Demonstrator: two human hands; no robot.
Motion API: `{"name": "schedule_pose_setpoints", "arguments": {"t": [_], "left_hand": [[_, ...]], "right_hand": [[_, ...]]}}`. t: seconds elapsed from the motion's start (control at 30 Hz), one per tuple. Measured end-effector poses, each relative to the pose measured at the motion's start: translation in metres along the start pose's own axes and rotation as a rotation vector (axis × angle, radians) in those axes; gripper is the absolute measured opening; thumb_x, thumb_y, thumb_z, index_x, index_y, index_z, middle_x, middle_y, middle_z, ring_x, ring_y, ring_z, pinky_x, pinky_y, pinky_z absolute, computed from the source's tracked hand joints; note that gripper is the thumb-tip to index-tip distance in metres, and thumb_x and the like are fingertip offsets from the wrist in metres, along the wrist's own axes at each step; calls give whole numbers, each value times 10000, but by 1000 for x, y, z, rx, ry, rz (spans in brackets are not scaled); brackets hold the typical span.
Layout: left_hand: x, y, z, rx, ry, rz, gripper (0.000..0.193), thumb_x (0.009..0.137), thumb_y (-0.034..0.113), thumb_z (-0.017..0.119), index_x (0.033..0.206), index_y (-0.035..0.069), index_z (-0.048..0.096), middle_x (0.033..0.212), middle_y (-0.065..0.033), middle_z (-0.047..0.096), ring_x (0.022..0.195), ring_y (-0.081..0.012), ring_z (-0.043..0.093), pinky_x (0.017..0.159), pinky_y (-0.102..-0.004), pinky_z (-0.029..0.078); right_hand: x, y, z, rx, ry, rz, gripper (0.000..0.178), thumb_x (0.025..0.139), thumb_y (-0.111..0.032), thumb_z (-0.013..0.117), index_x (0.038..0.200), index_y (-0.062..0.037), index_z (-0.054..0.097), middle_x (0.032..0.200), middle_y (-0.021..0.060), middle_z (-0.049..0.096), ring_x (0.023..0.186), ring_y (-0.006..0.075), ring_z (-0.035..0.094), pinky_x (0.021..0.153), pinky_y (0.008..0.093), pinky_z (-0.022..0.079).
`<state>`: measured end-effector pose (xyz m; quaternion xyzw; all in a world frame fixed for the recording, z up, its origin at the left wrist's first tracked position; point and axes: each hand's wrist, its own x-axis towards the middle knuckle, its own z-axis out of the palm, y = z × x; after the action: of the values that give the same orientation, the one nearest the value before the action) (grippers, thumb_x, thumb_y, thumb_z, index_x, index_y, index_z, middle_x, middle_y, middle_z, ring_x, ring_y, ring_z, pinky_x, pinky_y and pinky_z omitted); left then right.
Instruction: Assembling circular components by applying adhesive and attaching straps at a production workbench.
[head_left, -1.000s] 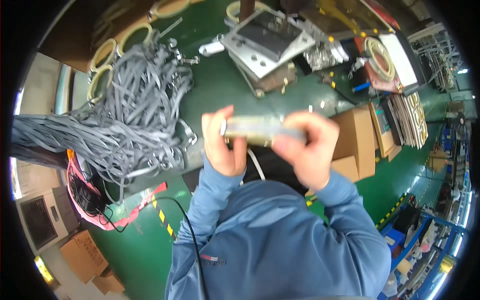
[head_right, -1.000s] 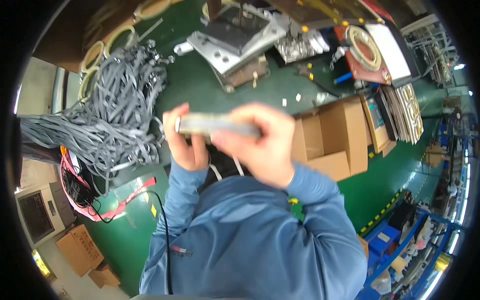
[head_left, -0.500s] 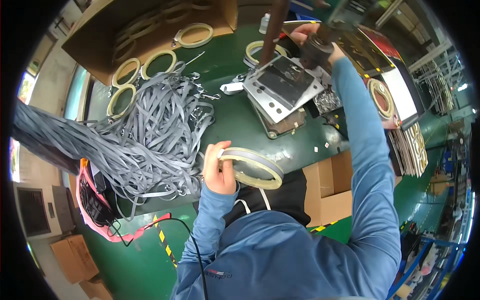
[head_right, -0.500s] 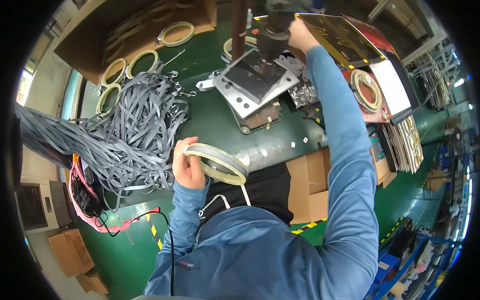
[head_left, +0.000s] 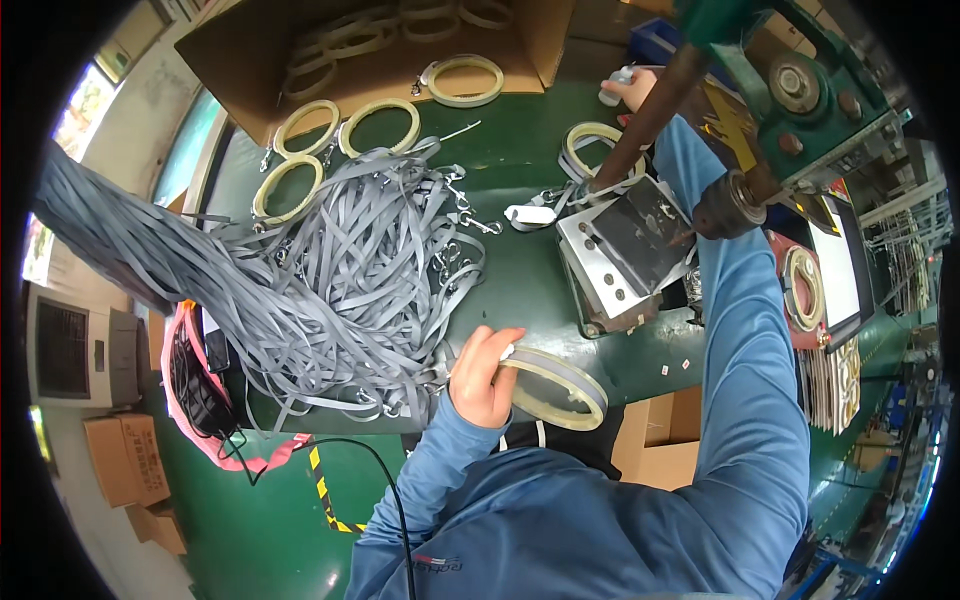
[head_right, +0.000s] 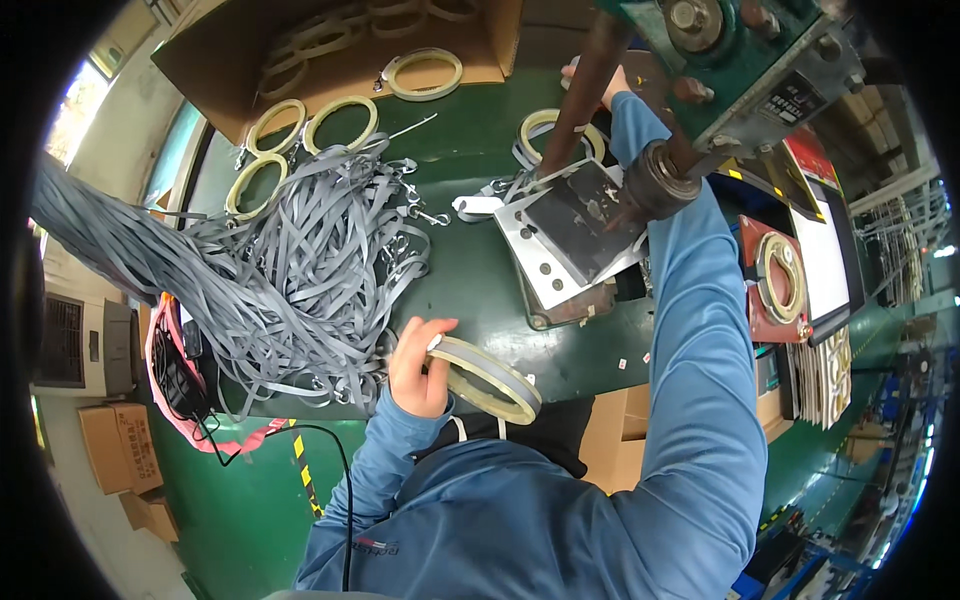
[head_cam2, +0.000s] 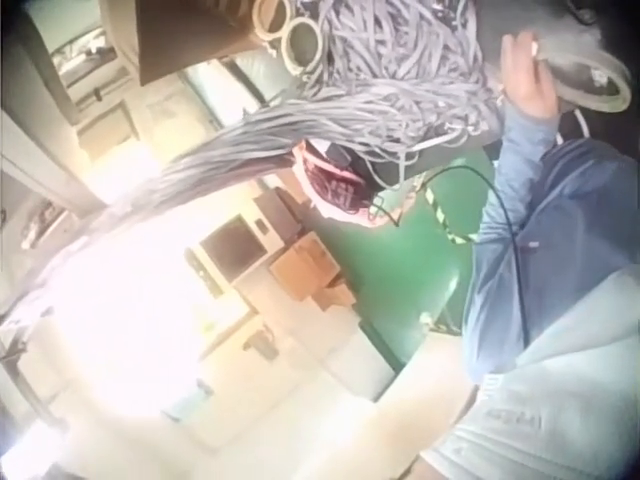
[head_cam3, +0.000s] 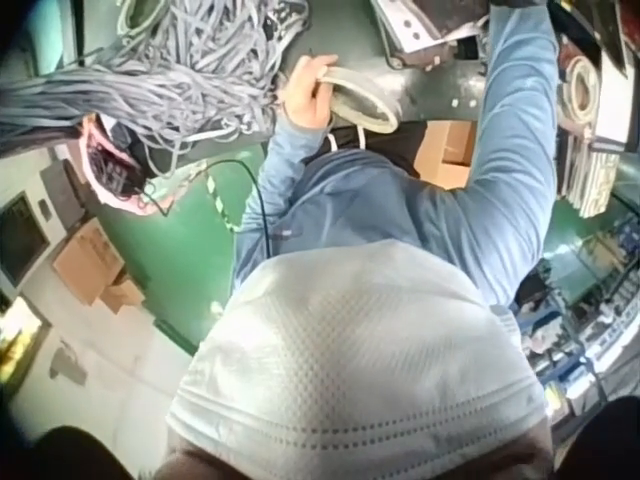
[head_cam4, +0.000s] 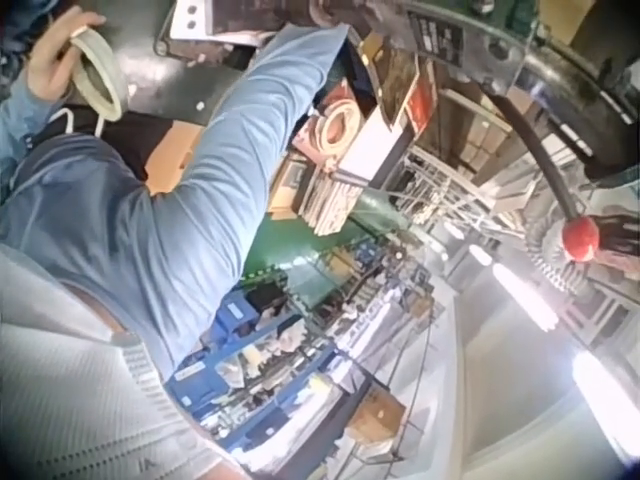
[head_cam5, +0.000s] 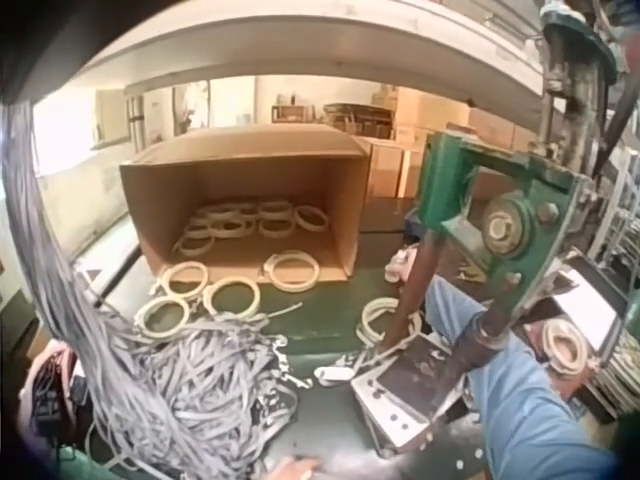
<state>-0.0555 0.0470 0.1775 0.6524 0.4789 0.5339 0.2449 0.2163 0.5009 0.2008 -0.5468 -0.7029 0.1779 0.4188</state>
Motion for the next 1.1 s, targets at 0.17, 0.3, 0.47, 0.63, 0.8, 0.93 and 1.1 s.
{"name": "schedule_pose_setpoints", "arguments": {"t": [0.17, 0.3, 0.47, 0.63, 0.8, 0.93, 1.1], "left_hand": [[1, -3, 2, -27, 6, 49, 406, 775, -116, 540, 1163, -15, 597, 895, -205, 532, 794, -400, 554, 714, -405, 472], [-8, -10, 7, -220, -4, -173, 301, 871, -82, 515, 1160, -33, 586, 924, -127, 594, 724, -210, 596, 661, -299, 480], [-13, -18, 9, -474, 43, -199, 239, 1005, 31, 432, 1220, -52, 492, 862, -99, 613, 694, -166, 616, 674, -317, 525], [-9, -18, 10, -659, 127, -214, 220, 1032, 116, 475, 1181, -46, 486, 724, -62, 510, 602, -188, 558, 613, -417, 561], [-36, 7, 8, -1270, -204, -504, 292, 1071, 273, 430, 1142, -1, 503, 716, -54, 456, 524, -149, 437, 457, -357, 475], [-48, 15, 21, -2053, -704, -534, 310, 1100, 303, 320, 1210, 77, 502, 764, -36, 420, 536, -146, 404, 462, -363, 475], [-71, 18, 40, -2279, -804, -566, 344, 1107, 334, 272, 1224, 63, 448, 765, -30, 415, 546, -127, 412, 462, -339, 513]], "right_hand": [[-41, -26, -67, 54, 286, -141, 368, 819, -318, 776, 1018, -25, 673, 907, 96, 703, 834, 198, 679, 742, 372, 542], [-136, -75, -154, 236, 512, -116, 307, 902, -255, 700, 1086, -16, 645, 952, 89, 692, 875, 187, 673, 747, 361, 539], [-299, -148, -178, 317, 417, -126, 300, 1016, -214, 557, 1198, 25, 566, 983, 92, 669, 953, 208, 674, 831, 356, 534], [-409, -194, -112, 396, 314, 63, 400, 897, -183, 687, 1212, -27, 496, 964, 76, 626, 777, 135, 618, 694, 267, 494], [-425, -200, -65, 894, 168, 75, 593, 713, -55, 820, 1210, -23, 498, 1037, 98, 631, 976, 186, 634, 854, 318, 528], [-401, -206, -48, 1560, -150, 207, 538, 797, -211, 744, 1228, -3, 498, 978, 65, 574, 937, 196, 543, 847, 350, 454], [-366, -229, -31, 1989, -740, 359, 502, 937, -469, 549, 1088, 9, 515, 708, 3, 451, 671, 120, 421, 601, 288, 367]]}}
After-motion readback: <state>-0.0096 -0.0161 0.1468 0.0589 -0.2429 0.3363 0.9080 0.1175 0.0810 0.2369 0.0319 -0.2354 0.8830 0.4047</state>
